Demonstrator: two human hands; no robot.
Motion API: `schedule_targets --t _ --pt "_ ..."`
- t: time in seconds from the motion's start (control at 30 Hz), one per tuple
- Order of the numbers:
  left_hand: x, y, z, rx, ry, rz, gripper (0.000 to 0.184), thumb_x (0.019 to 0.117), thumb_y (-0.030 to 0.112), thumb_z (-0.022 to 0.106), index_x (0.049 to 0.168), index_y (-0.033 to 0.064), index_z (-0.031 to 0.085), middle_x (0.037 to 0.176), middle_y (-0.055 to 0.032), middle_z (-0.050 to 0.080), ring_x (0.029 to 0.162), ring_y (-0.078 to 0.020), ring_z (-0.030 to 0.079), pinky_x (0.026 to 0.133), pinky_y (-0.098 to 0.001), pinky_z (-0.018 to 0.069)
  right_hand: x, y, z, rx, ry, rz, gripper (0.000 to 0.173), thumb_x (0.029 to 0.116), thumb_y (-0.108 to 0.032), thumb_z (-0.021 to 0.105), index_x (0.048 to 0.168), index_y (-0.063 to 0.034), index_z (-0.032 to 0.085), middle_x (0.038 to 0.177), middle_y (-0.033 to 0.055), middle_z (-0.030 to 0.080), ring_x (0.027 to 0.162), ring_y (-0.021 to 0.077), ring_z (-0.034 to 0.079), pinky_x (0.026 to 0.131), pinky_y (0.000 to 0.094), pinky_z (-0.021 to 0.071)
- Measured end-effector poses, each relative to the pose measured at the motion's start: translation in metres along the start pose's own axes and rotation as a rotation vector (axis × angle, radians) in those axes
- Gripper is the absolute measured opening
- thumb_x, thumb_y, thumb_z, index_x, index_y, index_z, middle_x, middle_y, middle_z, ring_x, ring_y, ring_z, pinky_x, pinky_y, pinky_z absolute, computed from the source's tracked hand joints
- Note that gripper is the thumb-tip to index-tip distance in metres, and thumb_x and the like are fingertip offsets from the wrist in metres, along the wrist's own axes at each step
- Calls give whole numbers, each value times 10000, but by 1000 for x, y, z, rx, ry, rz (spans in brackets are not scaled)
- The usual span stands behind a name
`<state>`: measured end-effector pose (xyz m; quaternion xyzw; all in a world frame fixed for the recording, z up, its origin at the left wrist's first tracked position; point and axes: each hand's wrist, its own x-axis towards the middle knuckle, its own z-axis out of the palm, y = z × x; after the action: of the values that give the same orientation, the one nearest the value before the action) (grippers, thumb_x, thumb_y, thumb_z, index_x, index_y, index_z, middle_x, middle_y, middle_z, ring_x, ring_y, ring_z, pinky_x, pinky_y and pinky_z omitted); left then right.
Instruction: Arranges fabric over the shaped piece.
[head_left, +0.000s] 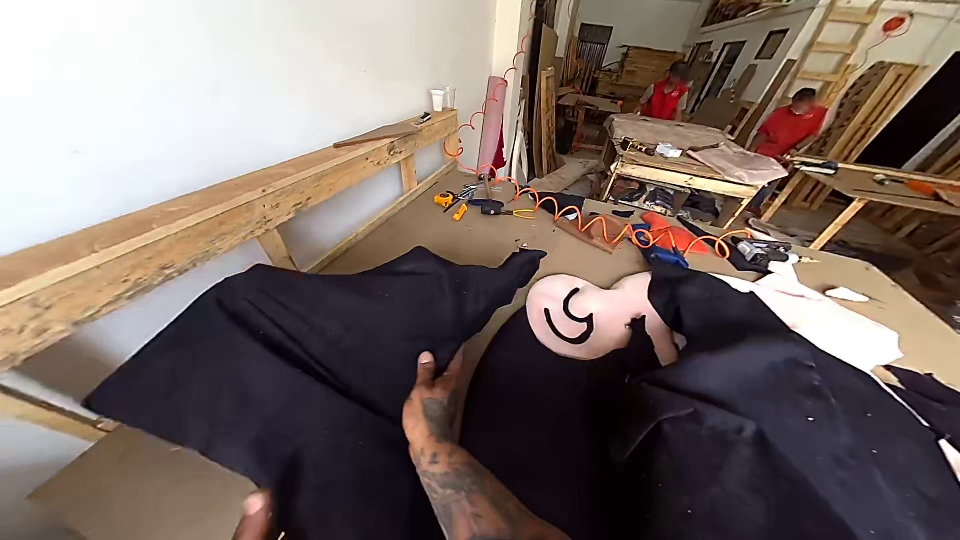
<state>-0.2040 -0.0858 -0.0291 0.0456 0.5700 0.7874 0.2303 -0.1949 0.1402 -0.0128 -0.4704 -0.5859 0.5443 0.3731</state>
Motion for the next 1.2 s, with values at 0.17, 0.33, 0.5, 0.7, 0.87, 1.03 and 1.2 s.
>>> schedule_targets --t 0.17,0.33,0.5,0.7,0.87,1.03,1.2 --pt "70 -38 45 202 282 118 760 753 246 923 1359 -10 542 1124 -120 745 1029 -185 736 920 -407 623 -2 27 47 -121 -50 64 748 1060 -395 506 1648 -77 172 1651 146 350 1456 244 459 1175 450 414" --pt "93 -66 57 197 254 24 686 794 201 892 1356 7 551 1119 -119 746 1011 -196 741 895 -405 632 31 50 42 -217 -29 133 750 1069 -408 482 1654 -88 140 1615 159 409 1422 252 501 1157 451 434" --pt "101 -70 69 276 241 -23 699 810 193 881 1384 19 522 1139 -112 738 1022 -175 735 898 -383 627 47 44 24 -326 -142 239 802 1051 -392 511 1647 -55 94 1537 202 488 1353 279 563 1119 447 468" --pt "101 -72 68 328 225 -95 682 811 261 886 1356 19 555 1105 -106 753 984 -176 748 878 -389 635 74 -2 -65 -918 -650 -68 627 975 -588 475 1333 -103 650 1269 117 688 1205 283 643 1000 552 517" --pt "103 -77 64 522 161 -112 763 749 424 909 1338 61 587 1094 -62 761 1002 -157 745 898 -393 634 178 -9 -144 -1006 -432 -466 324 1041 -376 532 1245 -232 740 1192 70 727 1129 263 680 969 534 545" --pt "95 -81 70 703 96 -144 809 698 559 899 1305 104 618 1072 -25 764 990 -134 742 905 -403 630 325 -7 -169 -1052 -431 -826 299 1012 -156 555 1236 -185 750 1274 75 707 1202 288 647 1045 522 503" --pt "96 -76 74 862 55 -169 796 651 688 862 1206 148 675 984 23 770 917 -100 747 858 -386 641 394 21 -143 -1053 -676 -933 371 1067 -291 470 1358 -226 690 1455 12 614 1397 237 517 1193 490 366"
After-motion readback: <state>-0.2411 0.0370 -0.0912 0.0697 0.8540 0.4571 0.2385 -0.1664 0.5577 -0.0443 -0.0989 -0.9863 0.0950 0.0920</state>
